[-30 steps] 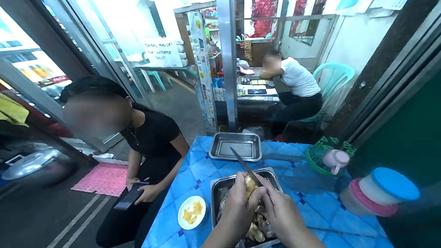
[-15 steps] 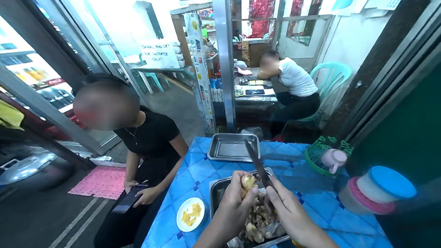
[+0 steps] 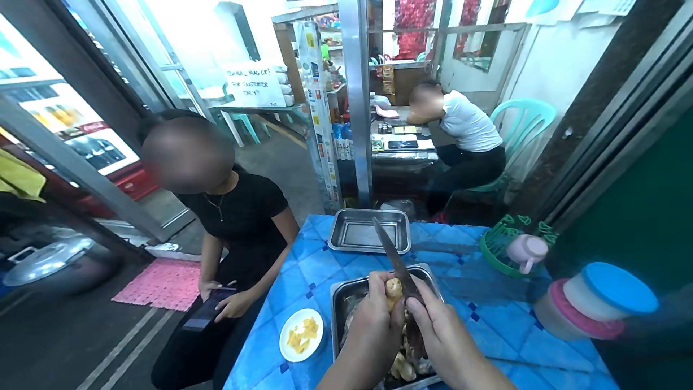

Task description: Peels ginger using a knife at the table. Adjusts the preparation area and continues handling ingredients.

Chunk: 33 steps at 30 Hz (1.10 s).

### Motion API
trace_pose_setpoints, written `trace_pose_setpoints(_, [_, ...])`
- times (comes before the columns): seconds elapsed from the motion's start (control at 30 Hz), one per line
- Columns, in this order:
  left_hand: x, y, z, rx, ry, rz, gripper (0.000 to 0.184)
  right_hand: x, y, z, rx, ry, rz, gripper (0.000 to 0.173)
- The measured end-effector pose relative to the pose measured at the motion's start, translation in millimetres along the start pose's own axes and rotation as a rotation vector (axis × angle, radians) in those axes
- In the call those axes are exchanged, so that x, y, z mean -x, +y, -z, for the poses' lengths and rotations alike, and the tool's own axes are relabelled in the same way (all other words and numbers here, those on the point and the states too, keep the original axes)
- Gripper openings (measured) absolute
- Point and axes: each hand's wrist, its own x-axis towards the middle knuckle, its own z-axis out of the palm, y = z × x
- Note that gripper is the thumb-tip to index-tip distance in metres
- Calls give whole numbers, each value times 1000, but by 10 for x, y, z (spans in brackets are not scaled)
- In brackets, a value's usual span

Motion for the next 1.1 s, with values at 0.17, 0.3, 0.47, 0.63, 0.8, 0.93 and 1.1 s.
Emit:
trace_pose_setpoints(0.17, [36, -89, -32, 31, -16, 8, 33, -50, 63, -110, 395, 223, 97, 37])
trace_pose_setpoints(0.3, [25, -97, 24, 206, -79, 35, 33, -72, 183, -86, 461, 315, 113, 35])
trace_pose_setpoints(0.47, [-53, -128, 107, 374, -156, 139, 37, -44, 128, -21, 55, 94, 90, 44])
trace_pose_setpoints(0.63, [-34, -134, 117, 630, -142, 151, 30, -86, 187, -5, 107, 78, -3, 43])
trace_pose_setpoints(0.8, [-57, -137, 148, 1138, -258, 323, 33, -70, 302, 91, -147, 29, 12, 47])
trace_pose_setpoints(0.93, [-108, -130, 236, 1548, -445, 499, 23, -56, 261, 105, -286, -11, 34, 47])
trace_pose_setpoints(1.1, [-155, -143, 286, 1697, -552, 557, 43, -52, 205, 131, -269, -23, 87, 45])
